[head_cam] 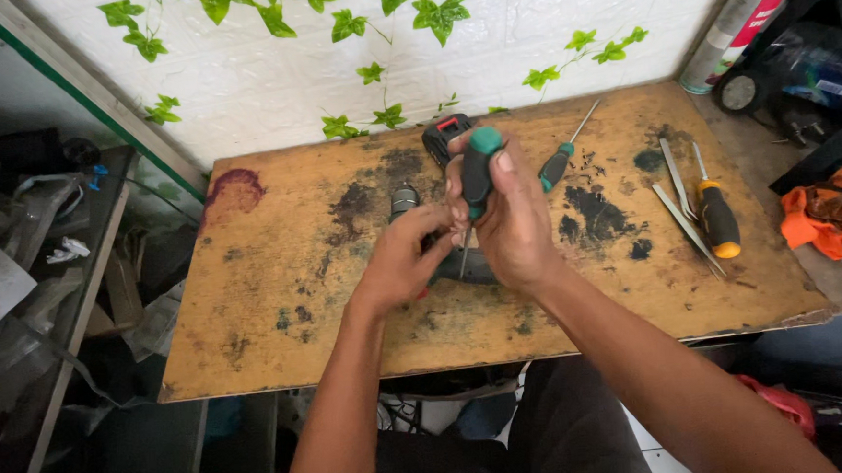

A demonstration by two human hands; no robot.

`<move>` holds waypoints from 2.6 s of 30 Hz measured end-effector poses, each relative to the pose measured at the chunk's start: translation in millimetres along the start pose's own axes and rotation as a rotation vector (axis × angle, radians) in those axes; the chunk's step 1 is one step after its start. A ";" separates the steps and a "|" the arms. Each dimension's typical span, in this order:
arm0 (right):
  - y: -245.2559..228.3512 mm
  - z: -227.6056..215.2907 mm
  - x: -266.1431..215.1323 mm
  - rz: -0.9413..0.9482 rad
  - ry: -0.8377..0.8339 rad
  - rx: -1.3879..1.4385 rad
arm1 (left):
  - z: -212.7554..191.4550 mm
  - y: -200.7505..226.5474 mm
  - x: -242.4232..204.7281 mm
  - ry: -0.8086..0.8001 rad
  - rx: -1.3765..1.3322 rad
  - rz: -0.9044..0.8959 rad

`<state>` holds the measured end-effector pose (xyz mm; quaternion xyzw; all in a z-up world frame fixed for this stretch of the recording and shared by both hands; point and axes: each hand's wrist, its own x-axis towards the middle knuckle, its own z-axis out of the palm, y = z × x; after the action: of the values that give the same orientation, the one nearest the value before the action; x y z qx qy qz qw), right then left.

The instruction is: The person uses a screwdriver to remove screws from the casing of a cordless drill placed on a workbench. They systematically unscrew fasteners from the handle and body, then separate the casing halves to expose the internal components.

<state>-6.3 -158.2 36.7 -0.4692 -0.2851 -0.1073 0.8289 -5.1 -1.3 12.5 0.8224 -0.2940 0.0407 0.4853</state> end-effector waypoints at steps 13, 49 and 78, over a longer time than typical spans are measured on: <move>-31.7 12.7 -0.1 -0.266 -0.169 -0.563 | 7.3 -30.0 -0.4 -0.072 0.277 -0.017; -40.9 31.6 24.9 0.263 -0.008 -0.538 | 30.5 -99.3 35.9 -0.271 0.551 -0.191; 2.2 10.0 24.0 -0.049 -0.093 -0.451 | 12.3 -57.5 27.8 0.162 -0.248 0.464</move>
<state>10.4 -146.5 52.8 -0.6401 -0.3029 -0.1666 0.6862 45.1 -3.3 -28.7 0.6615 -0.4376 0.1801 0.5818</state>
